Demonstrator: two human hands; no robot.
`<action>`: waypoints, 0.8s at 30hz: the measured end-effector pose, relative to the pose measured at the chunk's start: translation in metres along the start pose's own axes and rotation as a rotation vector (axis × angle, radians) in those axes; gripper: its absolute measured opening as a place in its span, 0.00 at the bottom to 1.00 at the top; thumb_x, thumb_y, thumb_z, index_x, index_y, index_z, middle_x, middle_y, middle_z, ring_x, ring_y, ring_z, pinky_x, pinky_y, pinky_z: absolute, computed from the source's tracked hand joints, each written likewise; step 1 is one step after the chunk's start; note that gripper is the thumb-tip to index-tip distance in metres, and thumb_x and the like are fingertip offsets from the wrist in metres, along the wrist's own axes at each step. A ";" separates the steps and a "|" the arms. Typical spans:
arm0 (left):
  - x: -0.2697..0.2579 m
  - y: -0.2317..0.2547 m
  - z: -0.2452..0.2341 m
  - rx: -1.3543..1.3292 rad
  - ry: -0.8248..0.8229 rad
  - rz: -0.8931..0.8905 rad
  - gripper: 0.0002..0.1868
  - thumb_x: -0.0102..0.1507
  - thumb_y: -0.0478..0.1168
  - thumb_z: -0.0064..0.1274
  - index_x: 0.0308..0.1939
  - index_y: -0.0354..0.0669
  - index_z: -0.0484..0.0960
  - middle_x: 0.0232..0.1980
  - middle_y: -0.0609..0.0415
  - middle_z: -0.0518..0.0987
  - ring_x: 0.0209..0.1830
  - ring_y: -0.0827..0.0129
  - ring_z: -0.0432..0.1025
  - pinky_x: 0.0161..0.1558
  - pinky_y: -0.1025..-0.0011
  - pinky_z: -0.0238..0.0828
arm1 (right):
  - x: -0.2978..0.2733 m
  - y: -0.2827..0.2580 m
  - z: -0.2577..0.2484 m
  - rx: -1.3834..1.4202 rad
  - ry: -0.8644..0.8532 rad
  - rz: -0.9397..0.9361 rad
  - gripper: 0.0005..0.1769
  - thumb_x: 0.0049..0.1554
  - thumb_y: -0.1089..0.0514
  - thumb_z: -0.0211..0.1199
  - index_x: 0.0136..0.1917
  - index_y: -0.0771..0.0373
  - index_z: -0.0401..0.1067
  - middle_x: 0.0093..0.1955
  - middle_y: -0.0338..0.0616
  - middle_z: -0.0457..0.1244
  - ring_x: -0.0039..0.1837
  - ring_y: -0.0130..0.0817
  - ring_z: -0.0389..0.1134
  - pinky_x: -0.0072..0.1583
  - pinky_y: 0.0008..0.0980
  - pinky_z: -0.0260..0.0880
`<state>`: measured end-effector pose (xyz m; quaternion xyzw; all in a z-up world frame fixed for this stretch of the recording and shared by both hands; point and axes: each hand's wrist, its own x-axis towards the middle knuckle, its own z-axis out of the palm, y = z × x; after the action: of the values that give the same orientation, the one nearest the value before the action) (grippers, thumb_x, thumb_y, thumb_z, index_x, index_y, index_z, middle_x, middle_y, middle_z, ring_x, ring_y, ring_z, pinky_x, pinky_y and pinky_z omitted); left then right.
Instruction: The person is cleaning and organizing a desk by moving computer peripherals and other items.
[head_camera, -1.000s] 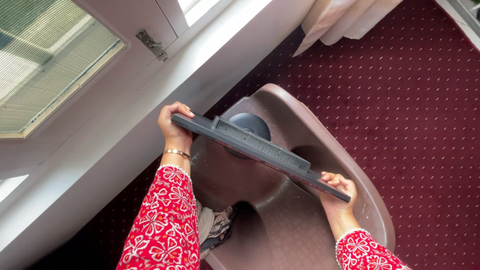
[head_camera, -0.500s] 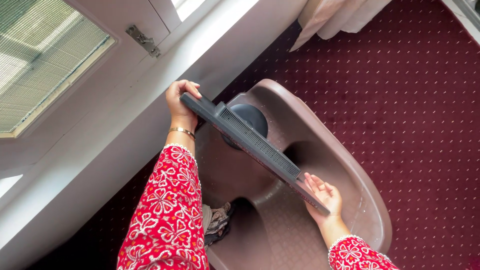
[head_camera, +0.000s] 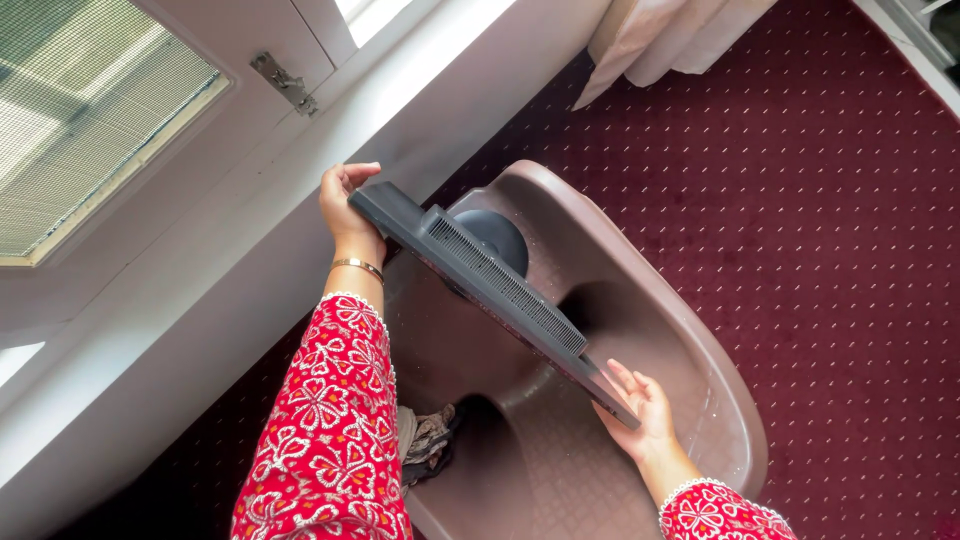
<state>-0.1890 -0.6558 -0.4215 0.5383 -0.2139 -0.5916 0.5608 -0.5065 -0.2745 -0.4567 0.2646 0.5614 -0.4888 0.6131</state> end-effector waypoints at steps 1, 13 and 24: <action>0.002 -0.003 -0.002 0.000 0.001 0.001 0.22 0.63 0.46 0.37 0.30 0.36 0.84 0.40 0.50 0.83 0.47 0.64 0.72 0.54 0.66 0.69 | 0.001 0.002 -0.002 0.000 -0.001 0.001 0.29 0.60 0.45 0.46 0.68 0.60 0.68 0.69 0.47 0.63 0.67 0.40 0.62 0.70 0.43 0.58; -0.031 0.007 -0.010 0.180 0.150 -0.044 0.32 0.64 0.63 0.32 0.53 0.45 0.82 0.57 0.54 0.75 0.60 0.68 0.65 0.62 0.63 0.54 | 0.011 0.001 -0.025 -0.051 -0.078 0.109 0.34 0.62 0.42 0.47 0.74 0.66 0.59 0.64 0.56 0.62 0.63 0.51 0.64 0.69 0.51 0.62; -0.096 -0.004 -0.017 0.181 0.203 -0.092 0.32 0.67 0.63 0.30 0.64 0.50 0.73 0.68 0.51 0.71 0.75 0.64 0.57 0.72 0.54 0.46 | -0.010 -0.013 -0.006 -0.117 -0.105 0.168 0.31 0.65 0.48 0.46 0.69 0.77 0.60 0.64 0.65 0.62 0.67 0.57 0.64 0.71 0.54 0.64</action>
<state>-0.1962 -0.5631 -0.3922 0.6531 -0.1836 -0.5373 0.5010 -0.5194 -0.2709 -0.4463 0.2486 0.5319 -0.4155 0.6947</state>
